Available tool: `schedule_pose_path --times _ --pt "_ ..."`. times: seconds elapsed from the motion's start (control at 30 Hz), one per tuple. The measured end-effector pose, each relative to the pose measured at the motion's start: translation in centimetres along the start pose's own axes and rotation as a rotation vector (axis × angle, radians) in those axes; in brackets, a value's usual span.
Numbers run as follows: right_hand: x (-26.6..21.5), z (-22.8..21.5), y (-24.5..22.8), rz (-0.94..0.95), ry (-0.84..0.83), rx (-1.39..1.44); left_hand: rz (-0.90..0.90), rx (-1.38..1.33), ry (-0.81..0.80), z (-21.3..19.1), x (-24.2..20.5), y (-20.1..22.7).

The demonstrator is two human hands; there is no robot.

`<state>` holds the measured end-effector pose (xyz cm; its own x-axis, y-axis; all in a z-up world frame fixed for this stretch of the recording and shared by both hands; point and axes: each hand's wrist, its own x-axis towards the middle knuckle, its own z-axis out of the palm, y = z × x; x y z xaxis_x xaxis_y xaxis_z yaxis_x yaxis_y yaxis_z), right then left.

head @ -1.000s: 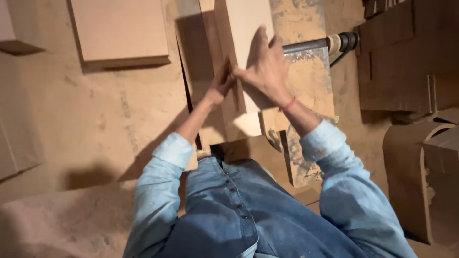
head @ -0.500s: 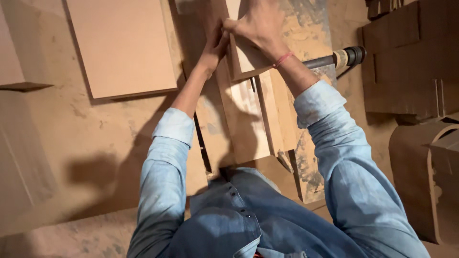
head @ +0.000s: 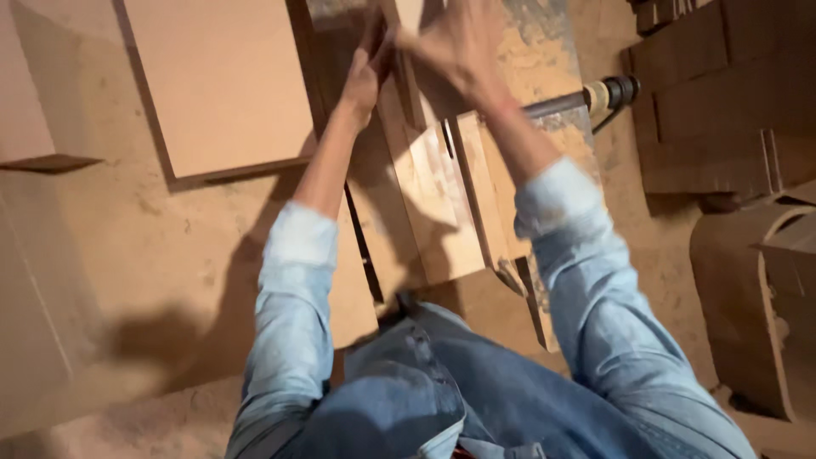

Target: The person repeatedly sands the edges and faces of rectangular wooden boards by hand on a workbench. They pick up each board, rub it against a sanding surface, flip it, and place it back down, continuing the cycle with multiple pieces.

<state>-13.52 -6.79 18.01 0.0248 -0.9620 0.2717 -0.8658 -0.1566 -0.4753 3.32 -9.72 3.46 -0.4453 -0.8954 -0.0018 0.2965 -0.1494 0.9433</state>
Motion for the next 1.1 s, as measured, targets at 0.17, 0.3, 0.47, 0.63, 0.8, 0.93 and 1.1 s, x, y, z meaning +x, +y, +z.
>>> schedule_pose_path --times 0.17,0.3,0.47,0.63,0.8,0.93,1.1 --pt "-17.9 -2.0 -4.6 -0.08 0.405 -0.032 0.318 -0.22 -0.162 6.4 -14.5 2.9" --pt "-31.7 -2.2 -6.3 0.009 0.464 0.034 0.112 0.007 -0.026 12.2 -25.3 2.6" --pt "-43.7 -1.8 -4.0 -0.036 0.453 -0.006 -0.054 0.017 -0.106 16.0 -32.1 -1.2" --pt "-51.3 -1.5 -1.3 0.122 0.288 0.29 -0.097 0.129 -0.175 17.3 -35.6 -4.0" --pt "-53.8 -4.9 -2.5 0.234 0.279 0.538 -0.174 0.192 -0.165 18.0 -36.6 -5.7" --pt "-50.9 -9.6 -3.9 0.045 0.337 0.389 -0.086 0.17 -0.191 18.4 -35.6 -6.9" --pt "-46.3 -18.1 -5.9 0.025 0.216 0.283 -0.125 0.184 -0.151 18.1 -34.0 -7.4"
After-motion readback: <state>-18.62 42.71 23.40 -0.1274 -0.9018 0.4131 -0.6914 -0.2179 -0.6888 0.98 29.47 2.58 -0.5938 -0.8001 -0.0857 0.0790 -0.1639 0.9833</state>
